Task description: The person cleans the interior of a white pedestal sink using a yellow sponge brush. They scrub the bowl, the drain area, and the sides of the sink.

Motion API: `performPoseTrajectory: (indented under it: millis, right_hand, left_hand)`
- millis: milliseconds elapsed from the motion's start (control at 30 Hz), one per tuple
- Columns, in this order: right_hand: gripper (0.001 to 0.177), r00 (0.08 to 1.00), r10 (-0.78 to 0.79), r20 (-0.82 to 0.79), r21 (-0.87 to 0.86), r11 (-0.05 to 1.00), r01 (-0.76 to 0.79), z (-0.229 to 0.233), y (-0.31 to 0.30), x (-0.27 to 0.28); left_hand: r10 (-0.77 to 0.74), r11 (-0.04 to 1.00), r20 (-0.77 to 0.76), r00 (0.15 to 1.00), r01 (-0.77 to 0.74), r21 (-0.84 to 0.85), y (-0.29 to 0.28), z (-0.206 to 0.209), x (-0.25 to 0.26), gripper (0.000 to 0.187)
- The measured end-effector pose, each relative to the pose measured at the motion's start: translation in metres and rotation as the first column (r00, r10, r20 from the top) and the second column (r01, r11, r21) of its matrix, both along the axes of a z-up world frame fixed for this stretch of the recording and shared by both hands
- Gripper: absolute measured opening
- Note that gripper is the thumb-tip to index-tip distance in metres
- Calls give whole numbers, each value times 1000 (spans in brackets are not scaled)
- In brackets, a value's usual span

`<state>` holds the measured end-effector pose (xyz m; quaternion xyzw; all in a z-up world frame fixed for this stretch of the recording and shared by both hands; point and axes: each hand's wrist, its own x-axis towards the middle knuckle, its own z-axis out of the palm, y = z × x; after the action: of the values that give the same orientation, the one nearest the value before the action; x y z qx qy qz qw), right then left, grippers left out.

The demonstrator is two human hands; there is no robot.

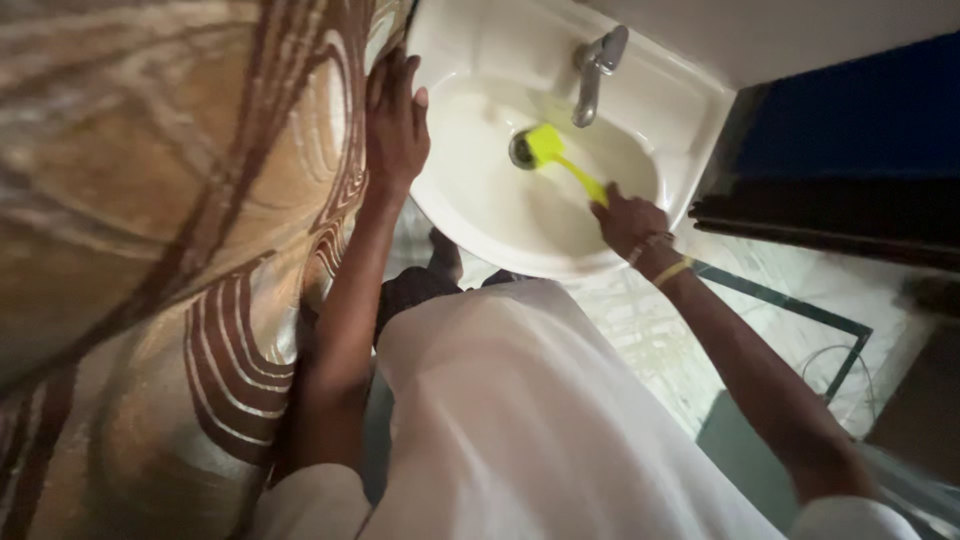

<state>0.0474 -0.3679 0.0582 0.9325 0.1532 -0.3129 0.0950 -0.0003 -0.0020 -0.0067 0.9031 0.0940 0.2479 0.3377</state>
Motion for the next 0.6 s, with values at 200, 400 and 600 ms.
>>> performPoseTrajectory:
  millis: [200, 400, 600]
  right_hand:
    - [44, 984, 175, 1, 59, 983, -175, -9, -2, -12]
    - [46, 993, 105, 53, 131, 985, -111, -14, 13, 3]
    - [46, 997, 70, -26, 63, 996, -68, 9, -10, -3]
  left_hand:
    - [-1, 998, 23, 1000, 0, 56, 0, -1, -2, 41]
    - [2, 998, 43, 999, -5, 68, -1, -1, 0, 40]
    - [11, 998, 54, 999, -15, 64, 3, 1, 4, 42]
